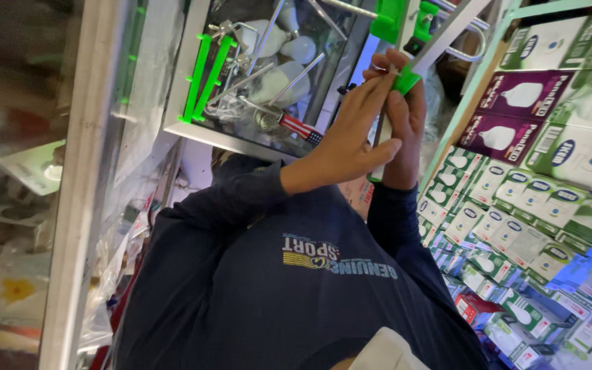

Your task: The person assembles a plastic antenna by joining white and green plastic segments and metal rods, using a screwdriver to tighten components while another person assists by holding the structure.

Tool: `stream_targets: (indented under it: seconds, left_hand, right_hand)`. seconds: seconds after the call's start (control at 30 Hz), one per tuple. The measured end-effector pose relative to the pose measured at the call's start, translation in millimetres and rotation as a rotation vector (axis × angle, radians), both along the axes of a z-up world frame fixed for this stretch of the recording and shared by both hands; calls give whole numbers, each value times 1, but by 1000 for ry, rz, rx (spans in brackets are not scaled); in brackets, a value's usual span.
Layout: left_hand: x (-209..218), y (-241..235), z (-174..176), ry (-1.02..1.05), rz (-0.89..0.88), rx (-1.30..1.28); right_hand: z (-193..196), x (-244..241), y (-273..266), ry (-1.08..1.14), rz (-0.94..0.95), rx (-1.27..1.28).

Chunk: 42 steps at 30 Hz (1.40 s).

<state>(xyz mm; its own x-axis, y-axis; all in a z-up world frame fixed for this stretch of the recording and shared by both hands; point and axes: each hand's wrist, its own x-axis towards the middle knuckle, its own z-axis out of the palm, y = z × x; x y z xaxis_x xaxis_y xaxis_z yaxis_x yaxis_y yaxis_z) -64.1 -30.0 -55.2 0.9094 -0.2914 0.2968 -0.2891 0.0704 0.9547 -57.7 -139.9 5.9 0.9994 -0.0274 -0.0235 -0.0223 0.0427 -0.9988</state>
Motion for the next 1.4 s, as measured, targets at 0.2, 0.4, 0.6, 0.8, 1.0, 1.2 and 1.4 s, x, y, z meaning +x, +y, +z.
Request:
stream_targets:
  seconds: [0.2,0.4,0.6,0.8,1.0,1.2,1.4]
  left_hand:
    - [-1,9,2,24,15,-5]
    - [3,17,5,95,4,-132]
    - [17,34,5,175,-79,-119]
    - [32,30,-4,230,-131,-215]
    - [40,39,-19,241,-116,-186]
    - [51,61,-19,351,-243,-310]
    - [60,69,12,474,-278,-368]
  right_hand:
    - [-6,-3,8,-30,38,8]
    - [-33,-7,-6,-146,91,-156]
    - [-105,-51,-27,-49,-393,-355]
    - [-122,-45,9,-236,394,-1147]
    - [-188,2,32,270,312,699]
    - [-204,5,42,171,478,226]
    - [-230,24,44,-435,544,-795]
